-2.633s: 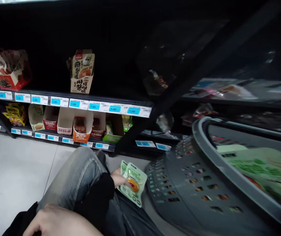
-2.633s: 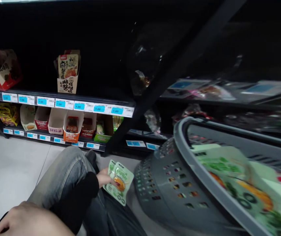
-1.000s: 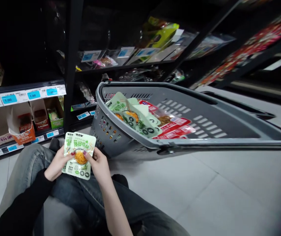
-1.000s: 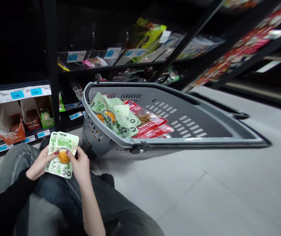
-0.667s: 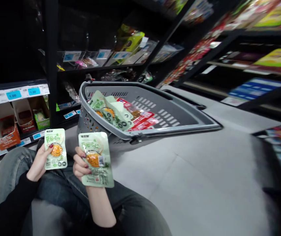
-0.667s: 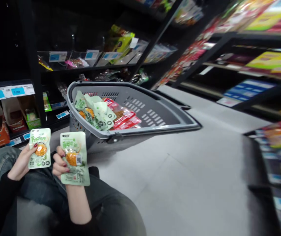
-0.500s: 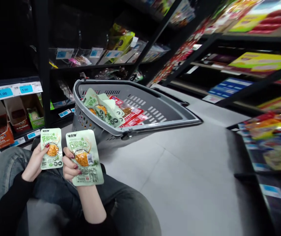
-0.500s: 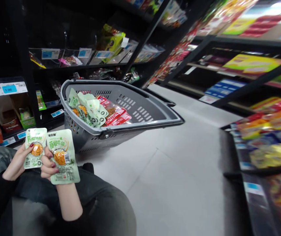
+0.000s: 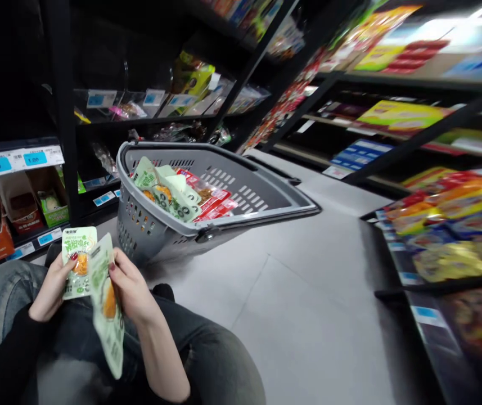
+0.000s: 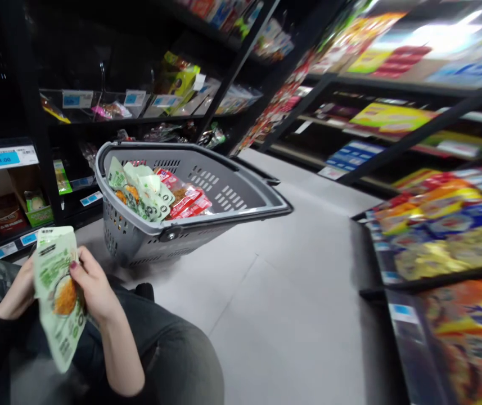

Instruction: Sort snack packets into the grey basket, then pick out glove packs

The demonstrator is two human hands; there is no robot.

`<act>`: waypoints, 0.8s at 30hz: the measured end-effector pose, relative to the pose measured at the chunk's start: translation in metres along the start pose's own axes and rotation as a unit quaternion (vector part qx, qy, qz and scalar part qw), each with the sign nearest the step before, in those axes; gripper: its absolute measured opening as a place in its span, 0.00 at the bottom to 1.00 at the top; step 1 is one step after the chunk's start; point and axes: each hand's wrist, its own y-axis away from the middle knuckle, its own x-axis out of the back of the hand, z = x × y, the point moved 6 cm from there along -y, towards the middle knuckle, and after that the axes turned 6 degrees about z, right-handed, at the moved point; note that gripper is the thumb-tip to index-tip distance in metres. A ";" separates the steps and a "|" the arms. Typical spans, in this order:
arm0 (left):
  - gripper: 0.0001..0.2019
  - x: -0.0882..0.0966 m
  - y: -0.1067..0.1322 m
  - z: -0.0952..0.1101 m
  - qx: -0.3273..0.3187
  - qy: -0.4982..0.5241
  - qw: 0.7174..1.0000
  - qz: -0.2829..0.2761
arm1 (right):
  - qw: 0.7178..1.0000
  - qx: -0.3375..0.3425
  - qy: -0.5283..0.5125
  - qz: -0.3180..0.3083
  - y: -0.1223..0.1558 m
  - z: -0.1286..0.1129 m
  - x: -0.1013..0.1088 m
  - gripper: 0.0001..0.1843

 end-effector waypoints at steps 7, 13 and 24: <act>0.24 0.003 -0.007 -0.017 0.061 0.012 0.998 0.007 | 0.748 0.335 0.400 0.410 0.038 -0.201 0.052 0.07; 0.22 0.005 -0.008 -0.017 0.052 0.040 0.998 0.002 | 0.495 0.297 0.734 0.358 -0.045 -0.262 0.057 0.06; 0.23 0.002 -0.002 -0.012 0.058 0.056 0.997 -0.001 | 0.563 0.215 0.783 0.153 -0.087 -0.181 0.064 0.11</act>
